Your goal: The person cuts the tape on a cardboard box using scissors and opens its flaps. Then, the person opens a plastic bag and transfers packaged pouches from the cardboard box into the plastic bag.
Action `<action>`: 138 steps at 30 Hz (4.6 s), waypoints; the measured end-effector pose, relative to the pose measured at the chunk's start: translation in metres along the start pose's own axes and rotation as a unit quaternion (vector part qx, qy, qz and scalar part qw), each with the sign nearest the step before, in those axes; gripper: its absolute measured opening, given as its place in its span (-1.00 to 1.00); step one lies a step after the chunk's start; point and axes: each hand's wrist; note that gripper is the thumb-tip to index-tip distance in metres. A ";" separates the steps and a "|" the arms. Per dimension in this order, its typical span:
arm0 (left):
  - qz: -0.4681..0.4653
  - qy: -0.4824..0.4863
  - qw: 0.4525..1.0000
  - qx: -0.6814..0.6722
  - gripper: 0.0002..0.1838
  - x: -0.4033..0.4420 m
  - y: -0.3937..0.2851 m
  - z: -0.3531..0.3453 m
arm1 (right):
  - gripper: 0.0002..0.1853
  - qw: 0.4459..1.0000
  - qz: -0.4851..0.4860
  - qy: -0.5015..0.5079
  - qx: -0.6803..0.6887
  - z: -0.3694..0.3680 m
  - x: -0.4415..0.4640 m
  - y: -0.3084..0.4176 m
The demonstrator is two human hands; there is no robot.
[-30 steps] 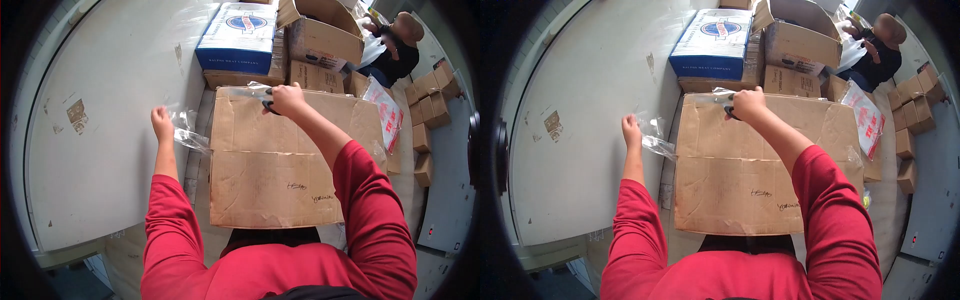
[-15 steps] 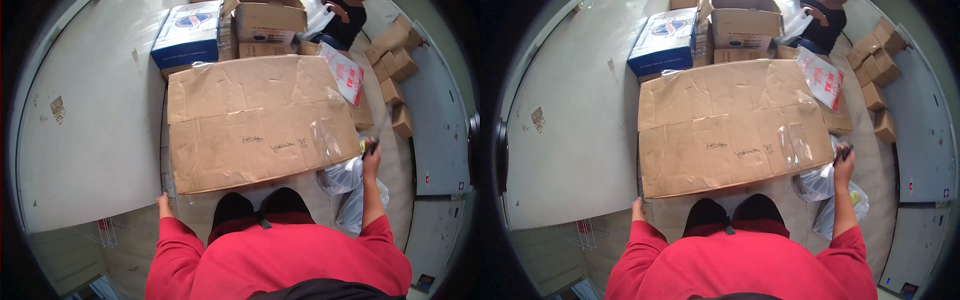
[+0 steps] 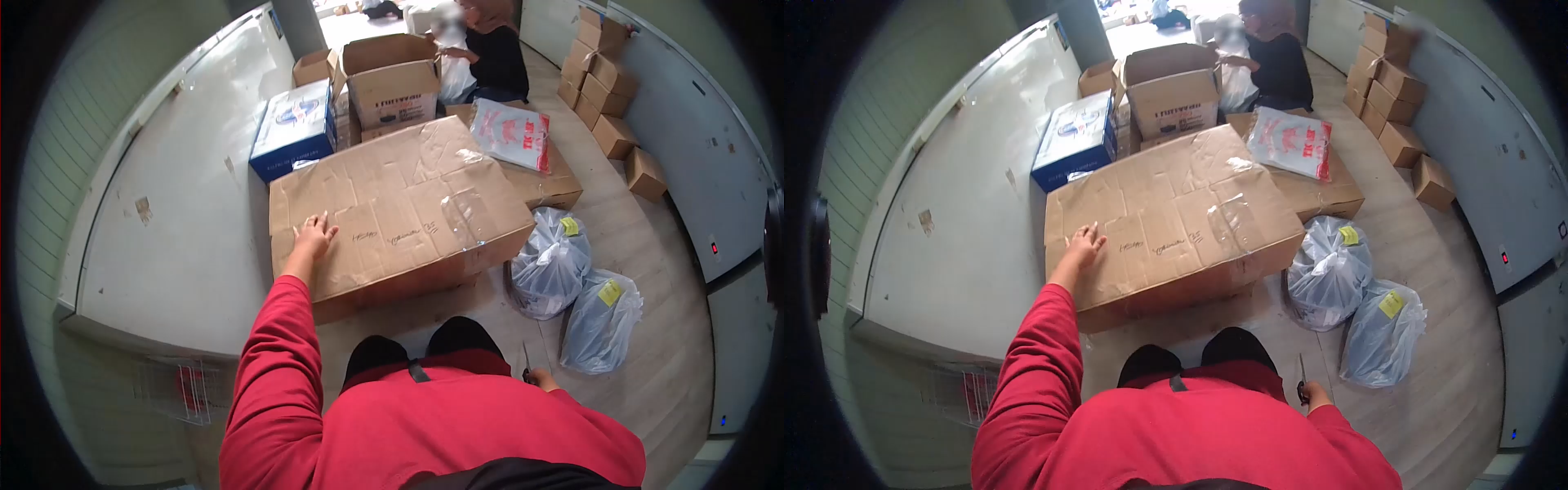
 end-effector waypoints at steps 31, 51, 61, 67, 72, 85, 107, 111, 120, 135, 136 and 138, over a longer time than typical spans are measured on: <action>-0.140 0.210 0.961 -0.116 -0.15 -0.293 -0.038 0.062 | -0.39 0.788 0.603 -0.099 -0.075 0.171 -0.331 0.167; -0.066 -0.167 0.983 0.041 -0.03 -0.244 -0.058 -0.098 | -0.59 0.653 0.680 -0.221 -0.251 0.071 -0.217 0.313; -0.088 -0.100 0.991 0.029 0.03 -0.181 -0.048 -0.042 | -0.52 0.457 0.803 -0.157 -0.349 -0.019 -0.160 0.476; -0.118 -0.165 0.979 -0.015 -0.33 -0.173 -0.038 -0.041 | -0.60 0.441 0.839 -0.177 -0.264 -0.004 -0.184 0.508; -0.087 -0.192 0.977 -0.042 -0.51 -0.169 -0.035 -0.040 | -0.74 0.436 0.819 -0.227 -0.295 0.009 -0.196 0.528; -0.154 -0.023 0.959 -0.235 -0.67 -0.144 -0.002 -0.017 | -0.38 0.408 0.773 -0.445 -0.196 0.014 -0.231 0.692; -0.307 -0.166 0.933 -0.089 -0.75 -0.014 -0.022 0.061 | -0.66 0.505 0.752 -0.050 -0.421 0.007 -0.180 0.511; -0.219 -0.243 0.932 -0.158 -0.78 -0.040 0.043 0.116 | -0.62 0.535 0.713 -0.057 -0.451 0.019 -0.186 0.507; 0.171 0.082 0.982 -0.009 -0.47 -0.142 0.182 0.086 | -0.61 0.504 0.686 -0.244 -0.465 0.098 -0.297 0.476; 0.330 0.096 0.937 0.065 -0.30 -0.119 0.111 0.022 | 0.16 0.885 0.335 -0.319 -0.051 0.184 -0.173 0.362; 0.371 0.047 0.919 0.121 -0.36 -0.121 0.118 0.025 | 0.16 0.886 0.336 -0.316 -0.048 0.183 -0.152 0.369; 0.439 0.020 0.881 0.174 -0.37 -0.130 0.134 0.036 | -0.01 0.912 0.377 -0.154 0.053 0.192 -0.112 0.380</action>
Point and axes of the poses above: each hand's wrist, its own x-axis towards the middle knuckle, its own z-axis out of the back of the hand, y = z × x, and after that the axes turned 15 degrees about x, right-handed
